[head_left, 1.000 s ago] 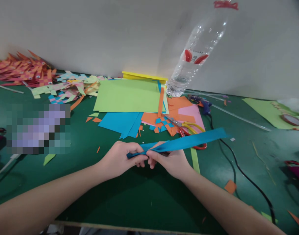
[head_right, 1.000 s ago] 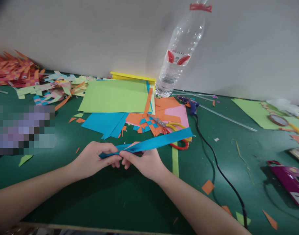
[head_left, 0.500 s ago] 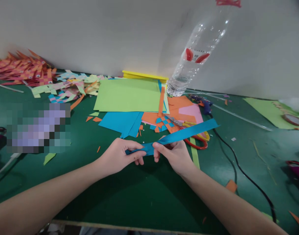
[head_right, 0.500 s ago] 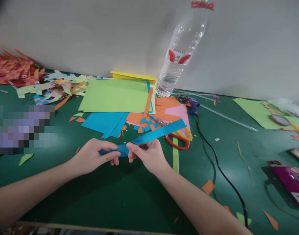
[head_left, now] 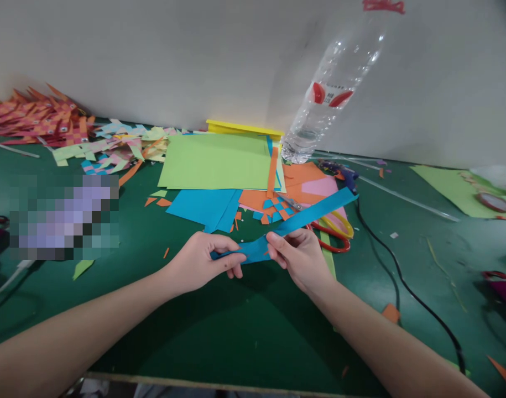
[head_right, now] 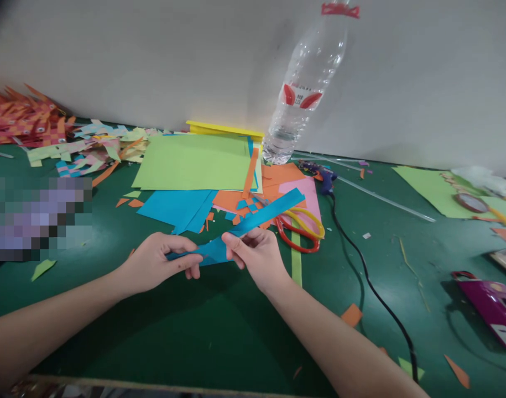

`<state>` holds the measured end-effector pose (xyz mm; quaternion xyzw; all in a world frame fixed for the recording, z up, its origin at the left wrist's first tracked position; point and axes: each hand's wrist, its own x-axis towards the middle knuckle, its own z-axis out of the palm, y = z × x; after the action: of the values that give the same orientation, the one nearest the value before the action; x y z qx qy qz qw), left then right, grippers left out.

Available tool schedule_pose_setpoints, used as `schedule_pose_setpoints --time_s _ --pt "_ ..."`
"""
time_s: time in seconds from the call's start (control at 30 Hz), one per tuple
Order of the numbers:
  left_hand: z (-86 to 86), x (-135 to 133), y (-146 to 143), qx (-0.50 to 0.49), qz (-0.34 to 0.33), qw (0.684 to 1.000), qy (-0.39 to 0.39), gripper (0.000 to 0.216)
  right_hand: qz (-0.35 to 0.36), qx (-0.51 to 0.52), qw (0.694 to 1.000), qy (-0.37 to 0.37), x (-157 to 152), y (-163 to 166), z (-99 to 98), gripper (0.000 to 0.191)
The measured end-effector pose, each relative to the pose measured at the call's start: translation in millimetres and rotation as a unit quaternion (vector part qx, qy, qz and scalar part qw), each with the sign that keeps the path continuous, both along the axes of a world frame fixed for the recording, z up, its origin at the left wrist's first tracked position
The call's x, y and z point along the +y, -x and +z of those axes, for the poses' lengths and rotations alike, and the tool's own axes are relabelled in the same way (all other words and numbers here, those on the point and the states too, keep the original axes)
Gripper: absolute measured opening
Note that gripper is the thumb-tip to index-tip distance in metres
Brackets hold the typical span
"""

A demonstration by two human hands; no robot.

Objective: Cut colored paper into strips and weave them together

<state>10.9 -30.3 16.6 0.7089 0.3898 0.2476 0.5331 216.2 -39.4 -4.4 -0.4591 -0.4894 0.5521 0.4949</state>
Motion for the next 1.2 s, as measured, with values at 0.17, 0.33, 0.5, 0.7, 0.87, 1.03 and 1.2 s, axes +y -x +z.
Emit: schedule_pose_setpoints --time_s 0.17,0.33,0.5,0.7,0.87,1.03,1.2 --pt "0.3 0 -1 0.002 0.001 1.000 -0.007 0.023 -0.012 0.026 0.999 0.023 0 3 0.9 0.038" --pt "-0.3 0 1 0.013 -0.001 1.000 -0.014 0.024 -0.055 0.068 0.996 0.006 7 -1 2.5 0.036" --pt "0.2 1 1 0.015 -0.001 1.000 -0.018 0.024 -0.071 0.064 0.995 -0.005 8 -3 3.1 0.040" --pt "-2.1 1 4 0.017 -0.005 0.999 -0.033 0.024 -0.093 0.087 0.992 -0.024 12 -5 3.4 0.043" --pt "-2.9 2 5 0.027 -0.021 0.999 -0.035 0.023 -0.127 0.112 0.985 -0.021 23 -18 7.1 0.048" --pt "-1.2 8 10 0.034 -0.019 0.999 -0.013 0.024 -0.171 0.105 0.979 -0.041 34 -32 6.6 0.053" --pt "-0.9 18 19 0.057 -0.032 0.998 -0.006 0.026 -0.180 0.134 0.974 -0.023 36 -34 5.3 0.052"
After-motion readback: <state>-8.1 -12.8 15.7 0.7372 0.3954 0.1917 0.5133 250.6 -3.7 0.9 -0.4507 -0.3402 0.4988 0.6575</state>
